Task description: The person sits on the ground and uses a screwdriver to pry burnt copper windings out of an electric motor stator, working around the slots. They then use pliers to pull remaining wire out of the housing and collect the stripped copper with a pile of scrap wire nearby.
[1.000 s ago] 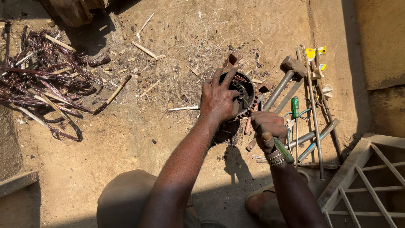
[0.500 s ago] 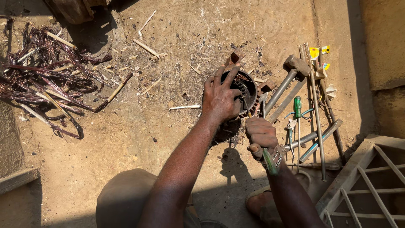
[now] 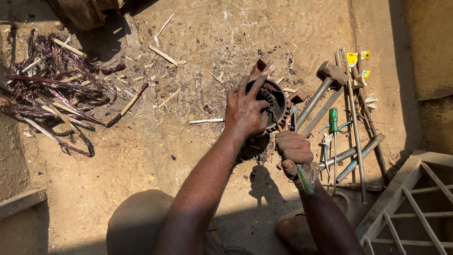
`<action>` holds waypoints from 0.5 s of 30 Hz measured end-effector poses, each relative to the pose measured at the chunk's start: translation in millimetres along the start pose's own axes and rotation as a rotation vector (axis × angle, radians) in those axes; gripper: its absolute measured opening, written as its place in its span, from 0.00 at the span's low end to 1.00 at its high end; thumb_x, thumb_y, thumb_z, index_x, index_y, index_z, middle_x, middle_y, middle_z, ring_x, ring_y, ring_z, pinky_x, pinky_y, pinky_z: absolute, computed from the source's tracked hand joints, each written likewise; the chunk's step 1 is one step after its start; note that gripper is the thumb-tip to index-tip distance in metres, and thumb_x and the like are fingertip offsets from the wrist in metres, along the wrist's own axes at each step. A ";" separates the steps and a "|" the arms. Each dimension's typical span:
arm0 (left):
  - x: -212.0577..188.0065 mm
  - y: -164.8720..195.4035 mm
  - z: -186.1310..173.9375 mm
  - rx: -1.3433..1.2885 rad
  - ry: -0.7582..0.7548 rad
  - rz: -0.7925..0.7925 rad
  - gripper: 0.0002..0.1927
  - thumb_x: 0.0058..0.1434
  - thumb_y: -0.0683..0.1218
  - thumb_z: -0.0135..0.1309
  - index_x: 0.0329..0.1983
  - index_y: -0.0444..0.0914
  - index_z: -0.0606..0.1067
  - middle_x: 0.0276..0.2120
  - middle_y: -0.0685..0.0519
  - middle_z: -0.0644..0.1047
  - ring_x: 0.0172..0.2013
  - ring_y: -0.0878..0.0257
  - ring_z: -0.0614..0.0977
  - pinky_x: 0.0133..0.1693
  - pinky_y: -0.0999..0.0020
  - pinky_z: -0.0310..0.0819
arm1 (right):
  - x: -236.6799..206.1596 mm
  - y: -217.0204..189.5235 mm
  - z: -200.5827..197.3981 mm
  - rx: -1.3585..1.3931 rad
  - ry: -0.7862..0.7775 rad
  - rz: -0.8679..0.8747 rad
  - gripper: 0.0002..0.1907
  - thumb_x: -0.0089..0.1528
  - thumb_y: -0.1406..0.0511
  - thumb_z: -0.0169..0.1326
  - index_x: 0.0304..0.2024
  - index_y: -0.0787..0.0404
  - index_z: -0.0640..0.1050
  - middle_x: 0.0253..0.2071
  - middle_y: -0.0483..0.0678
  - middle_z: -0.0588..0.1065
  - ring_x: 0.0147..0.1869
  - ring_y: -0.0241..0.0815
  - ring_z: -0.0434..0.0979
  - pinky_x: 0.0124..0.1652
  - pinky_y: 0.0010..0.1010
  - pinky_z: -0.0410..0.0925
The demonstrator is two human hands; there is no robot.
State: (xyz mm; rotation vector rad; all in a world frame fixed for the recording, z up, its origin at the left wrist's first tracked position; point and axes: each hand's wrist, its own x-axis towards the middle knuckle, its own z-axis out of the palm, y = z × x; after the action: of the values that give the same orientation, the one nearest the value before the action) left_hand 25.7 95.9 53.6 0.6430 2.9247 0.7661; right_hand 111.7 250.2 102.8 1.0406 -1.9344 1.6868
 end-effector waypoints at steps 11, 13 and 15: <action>-1.5 0.3 -3.6 -0.017 0.017 0.005 0.10 0.49 0.53 0.68 0.36 0.54 0.87 0.76 0.54 0.55 0.74 0.44 0.55 0.68 0.38 0.54 | 5.2 -5.9 0.3 0.039 0.006 -0.005 0.35 0.73 0.51 0.47 0.15 0.58 0.56 0.15 0.41 0.53 0.18 0.37 0.51 0.23 0.35 0.47; -1.6 -0.9 -5.3 -0.001 0.009 0.014 0.11 0.49 0.51 0.67 0.37 0.54 0.87 0.76 0.53 0.55 0.73 0.44 0.55 0.67 0.38 0.54 | 4.2 -3.5 0.0 0.042 -0.006 -0.018 0.35 0.74 0.52 0.47 0.15 0.58 0.56 0.15 0.41 0.53 0.18 0.38 0.51 0.24 0.36 0.47; -2.7 -1.3 -4.5 -0.001 0.007 0.016 0.11 0.49 0.51 0.67 0.37 0.54 0.87 0.76 0.53 0.55 0.73 0.43 0.55 0.67 0.38 0.53 | 0.7 -2.2 0.4 0.035 -0.014 -0.018 0.35 0.74 0.52 0.47 0.15 0.58 0.56 0.16 0.41 0.53 0.19 0.38 0.51 0.24 0.36 0.47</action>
State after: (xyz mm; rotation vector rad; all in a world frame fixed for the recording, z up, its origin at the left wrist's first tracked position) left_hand 27.0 91.8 56.8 0.6660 2.9288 0.7721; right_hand 112.9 249.6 104.7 1.0822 -1.9053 1.7134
